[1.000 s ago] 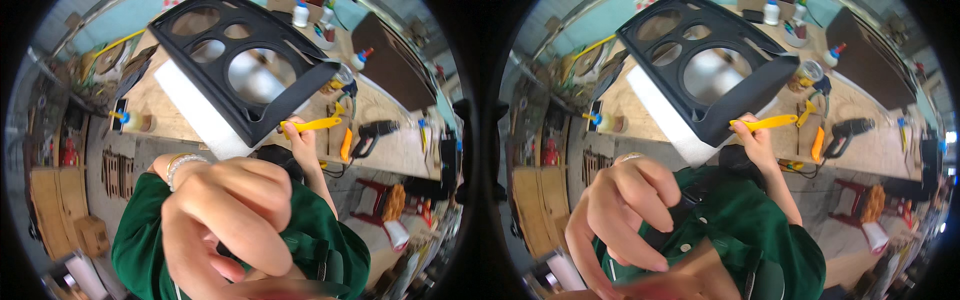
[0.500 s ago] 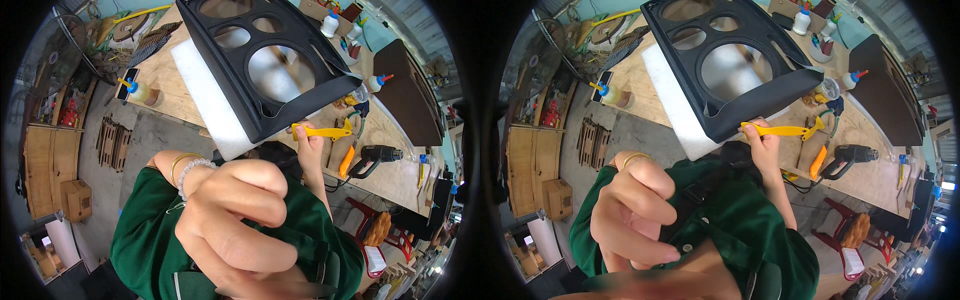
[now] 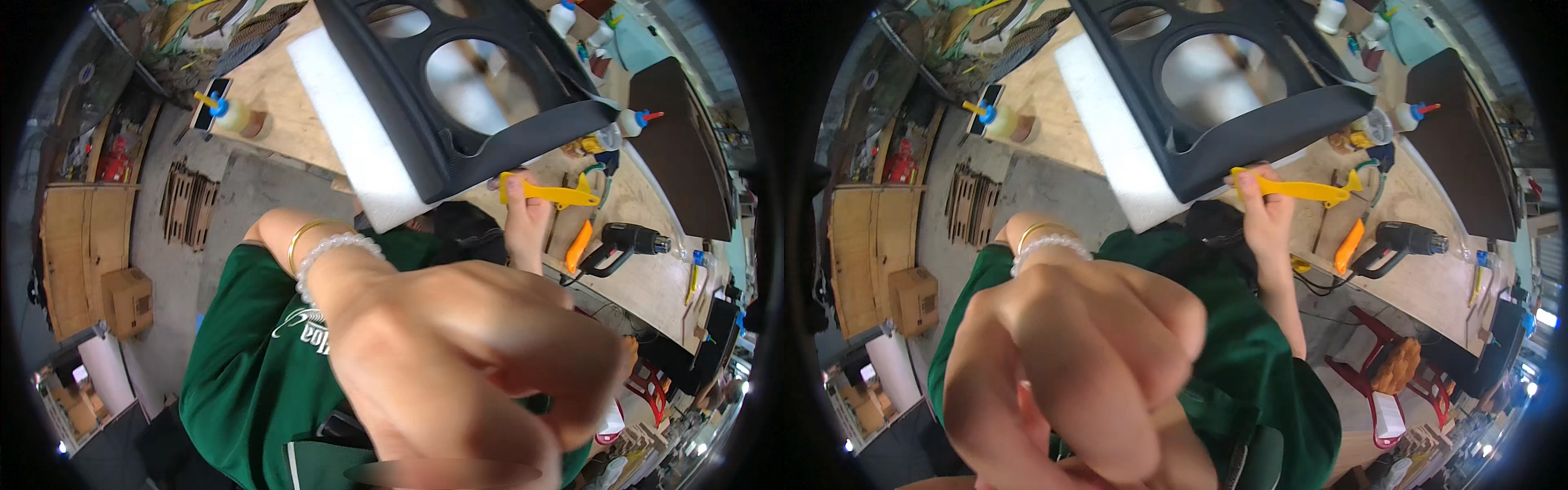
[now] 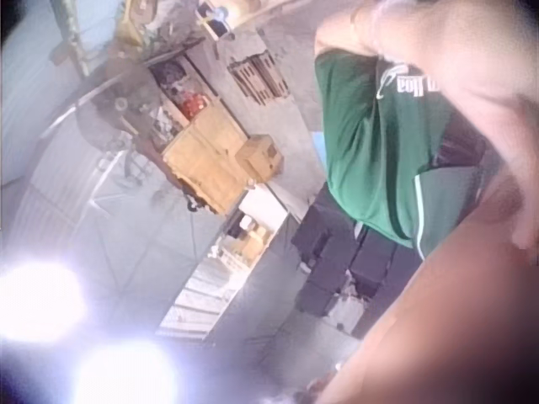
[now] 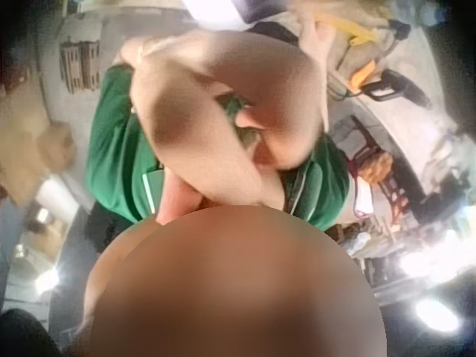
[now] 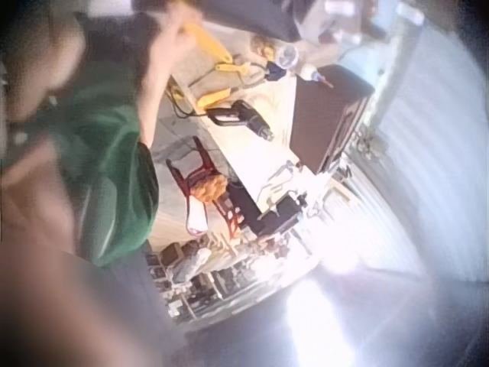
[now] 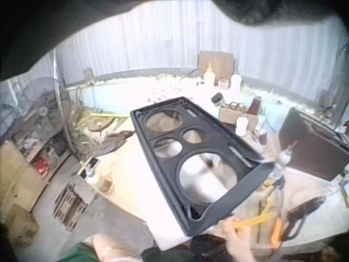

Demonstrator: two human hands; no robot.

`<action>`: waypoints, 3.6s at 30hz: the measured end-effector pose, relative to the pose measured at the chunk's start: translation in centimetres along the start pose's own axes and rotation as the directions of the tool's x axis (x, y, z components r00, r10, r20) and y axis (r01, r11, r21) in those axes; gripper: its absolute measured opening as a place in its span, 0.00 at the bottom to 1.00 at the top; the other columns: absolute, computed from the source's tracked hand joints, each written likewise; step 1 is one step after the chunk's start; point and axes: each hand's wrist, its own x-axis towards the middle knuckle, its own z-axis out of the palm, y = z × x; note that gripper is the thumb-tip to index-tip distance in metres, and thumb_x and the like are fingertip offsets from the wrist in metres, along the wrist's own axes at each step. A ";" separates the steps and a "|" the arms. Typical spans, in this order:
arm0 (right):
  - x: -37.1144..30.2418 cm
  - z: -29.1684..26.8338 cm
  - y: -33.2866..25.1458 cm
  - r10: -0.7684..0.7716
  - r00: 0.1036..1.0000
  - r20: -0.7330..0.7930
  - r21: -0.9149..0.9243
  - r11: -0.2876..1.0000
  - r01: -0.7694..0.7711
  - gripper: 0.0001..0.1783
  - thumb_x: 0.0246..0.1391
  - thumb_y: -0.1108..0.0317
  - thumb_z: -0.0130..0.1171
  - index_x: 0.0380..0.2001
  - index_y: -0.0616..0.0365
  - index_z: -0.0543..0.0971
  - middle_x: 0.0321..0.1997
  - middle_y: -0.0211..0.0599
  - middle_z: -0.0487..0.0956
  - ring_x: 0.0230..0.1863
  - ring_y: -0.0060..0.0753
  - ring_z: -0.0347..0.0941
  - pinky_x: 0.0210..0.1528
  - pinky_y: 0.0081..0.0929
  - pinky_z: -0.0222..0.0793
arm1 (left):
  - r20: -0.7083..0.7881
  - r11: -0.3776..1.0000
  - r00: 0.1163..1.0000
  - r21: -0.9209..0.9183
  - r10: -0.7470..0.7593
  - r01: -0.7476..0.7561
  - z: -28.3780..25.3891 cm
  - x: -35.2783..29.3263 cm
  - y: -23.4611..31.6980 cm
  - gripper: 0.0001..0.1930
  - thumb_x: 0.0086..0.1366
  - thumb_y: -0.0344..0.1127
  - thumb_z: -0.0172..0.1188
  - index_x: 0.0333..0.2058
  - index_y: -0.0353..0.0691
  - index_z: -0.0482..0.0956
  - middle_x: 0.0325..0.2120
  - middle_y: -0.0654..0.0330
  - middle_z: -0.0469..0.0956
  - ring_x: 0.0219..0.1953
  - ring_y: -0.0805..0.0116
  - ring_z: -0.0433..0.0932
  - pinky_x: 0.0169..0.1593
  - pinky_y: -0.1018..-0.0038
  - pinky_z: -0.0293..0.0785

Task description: The person applies a black fabric strip to the edges of a black plastic frame with circular cutouts. They use a yellow plastic scraper to press the fabric into place and a heat gun to warm the edges, repeating the process along the perimeter.

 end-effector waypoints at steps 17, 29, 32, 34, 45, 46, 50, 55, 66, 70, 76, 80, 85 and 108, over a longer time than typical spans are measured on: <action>-1.3 1.4 0.7 -0.099 0.989 -0.107 0.187 0.975 0.118 0.04 0.56 0.74 0.66 0.29 0.64 0.82 0.26 0.31 0.78 0.26 0.19 0.73 0.29 0.18 0.68 | 0.224 0.203 0.850 0.969 -0.476 -0.142 -11.6 -0.1 -3.9 0.14 0.67 0.40 0.56 0.29 0.33 0.77 0.25 0.56 0.71 0.26 0.60 0.69 0.31 0.70 0.65; 1.1 1.0 -0.1 -0.106 0.967 -0.231 -0.094 0.992 0.086 0.09 0.53 0.69 0.70 0.25 0.61 0.81 0.21 0.27 0.77 0.22 0.18 0.71 0.25 0.19 0.64 | 0.069 0.453 0.659 0.779 -0.749 0.433 -12.7 -1.9 -5.9 0.16 0.64 0.25 0.57 0.20 0.34 0.60 0.20 0.65 0.56 0.26 0.75 0.55 0.31 0.75 0.53; 1.6 0.5 0.0 -0.137 0.941 -0.310 0.033 0.987 0.155 0.09 0.55 0.69 0.67 0.24 0.60 0.81 0.21 0.26 0.77 0.23 0.17 0.70 0.26 0.18 0.64 | 0.031 0.428 0.682 0.800 -0.730 0.422 -12.8 -2.2 -6.0 0.16 0.62 0.25 0.57 0.18 0.34 0.62 0.17 0.63 0.58 0.22 0.73 0.56 0.28 0.72 0.53; 1.4 0.6 0.3 -0.269 0.941 -0.205 -0.095 0.962 0.255 0.09 0.54 0.70 0.68 0.23 0.60 0.80 0.20 0.27 0.75 0.22 0.18 0.70 0.25 0.20 0.64 | 0.002 0.403 0.686 0.811 -0.727 0.425 -12.8 -2.2 -6.0 0.15 0.61 0.25 0.58 0.18 0.33 0.63 0.16 0.62 0.58 0.20 0.70 0.57 0.28 0.70 0.54; 4.9 -3.1 1.3 -0.238 0.881 -0.410 -0.042 0.969 0.243 0.11 0.54 0.67 0.69 0.23 0.59 0.80 0.20 0.26 0.75 0.22 0.20 0.69 0.26 0.21 0.65 | -0.014 0.353 0.670 0.841 -0.743 0.409 -12.5 -1.8 -5.8 0.17 0.60 0.25 0.59 0.17 0.36 0.61 0.16 0.62 0.58 0.21 0.68 0.58 0.33 0.71 0.55; 4.5 -2.7 1.4 -0.386 0.878 -0.284 -0.179 0.920 0.347 0.11 0.52 0.67 0.70 0.22 0.58 0.79 0.19 0.28 0.74 0.21 0.24 0.69 0.26 0.24 0.64 | -0.009 0.356 0.674 0.844 -0.738 0.401 -12.5 -1.8 -5.9 0.16 0.60 0.25 0.58 0.17 0.36 0.61 0.17 0.62 0.59 0.21 0.68 0.58 0.34 0.72 0.55; 4.4 -2.4 2.0 -0.444 0.872 -0.204 -0.213 0.890 0.403 0.12 0.50 0.65 0.71 0.21 0.57 0.79 0.18 0.29 0.73 0.20 0.26 0.69 0.25 0.27 0.62 | -0.004 0.365 0.681 0.842 -0.733 0.398 -12.5 -1.8 -5.9 0.15 0.59 0.25 0.59 0.17 0.37 0.62 0.18 0.63 0.60 0.21 0.69 0.58 0.34 0.72 0.54; 9.0 -7.4 2.4 -0.322 0.816 -0.480 -0.072 0.942 0.329 0.12 0.57 0.63 0.67 0.26 0.61 0.81 0.21 0.24 0.78 0.23 0.14 0.70 0.27 0.17 0.67 | 0.012 0.374 0.672 0.839 -0.741 0.396 -12.6 -1.7 -5.9 0.15 0.59 0.25 0.59 0.18 0.36 0.63 0.18 0.63 0.61 0.22 0.70 0.59 0.34 0.71 0.55; 8.1 -7.2 2.8 -0.334 0.888 -0.316 -0.159 0.942 0.297 0.08 0.56 0.69 0.66 0.26 0.61 0.81 0.22 0.24 0.76 0.23 0.14 0.69 0.27 0.15 0.63 | 0.008 0.382 0.679 0.832 -0.734 0.403 -12.7 -1.8 -6.0 0.15 0.59 0.25 0.59 0.18 0.36 0.62 0.17 0.63 0.60 0.21 0.71 0.57 0.34 0.72 0.53; 10.7 -9.2 2.4 -0.332 0.792 -0.513 -0.117 0.941 0.319 0.11 0.61 0.64 0.63 0.28 0.60 0.82 0.22 0.24 0.77 0.21 0.12 0.69 0.25 0.13 0.64 | 0.009 0.393 0.684 0.823 -0.730 0.410 -12.7 -1.9 -6.0 0.15 0.59 0.25 0.59 0.18 0.36 0.62 0.17 0.64 0.60 0.21 0.71 0.57 0.34 0.72 0.53; 6.0 -3.6 1.2 -0.103 0.881 -0.462 0.029 0.991 0.130 0.09 0.60 0.67 0.63 0.31 0.64 0.82 0.21 0.29 0.78 0.19 0.14 0.71 0.22 0.15 0.67 | 0.016 0.398 0.681 0.821 -0.732 0.409 -12.9 -2.0 -6.0 0.16 0.59 0.25 0.59 0.18 0.36 0.62 0.17 0.64 0.60 0.21 0.72 0.57 0.34 0.72 0.53; 7.3 -5.4 0.2 -0.081 0.897 -0.434 -0.005 0.996 0.088 0.11 0.60 0.64 0.63 0.30 0.62 0.82 0.21 0.27 0.77 0.18 0.13 0.70 0.21 0.14 0.65 | -0.003 0.386 0.675 0.819 -0.738 0.425 -12.9 -2.0 -5.9 0.16 0.59 0.25 0.59 0.17 0.36 0.62 0.17 0.64 0.60 0.21 0.72 0.57 0.34 0.72 0.53; 10.2 -7.7 0.5 -0.016 0.849 -0.528 0.021 0.999 0.031 0.15 0.61 0.58 0.63 0.32 0.61 0.83 0.22 0.27 0.78 0.18 0.13 0.70 0.21 0.14 0.64 | 0.006 0.391 0.684 0.824 -0.729 0.410 -12.9 -2.0 -6.0 0.16 0.59 0.25 0.59 0.18 0.36 0.62 0.17 0.64 0.60 0.21 0.72 0.57 0.33 0.72 0.53; 3.7 0.3 -0.9 0.045 0.890 -0.454 0.112 0.994 0.007 0.10 0.58 0.66 0.65 0.29 0.62 0.82 0.22 0.26 0.77 0.21 0.14 0.71 0.23 0.16 0.66 | -0.042 0.365 0.702 0.831 -0.711 0.419 -13.2 -2.5 -6.2 0.17 0.59 0.26 0.60 0.17 0.34 0.62 0.15 0.61 0.58 0.20 0.70 0.57 0.32 0.71 0.56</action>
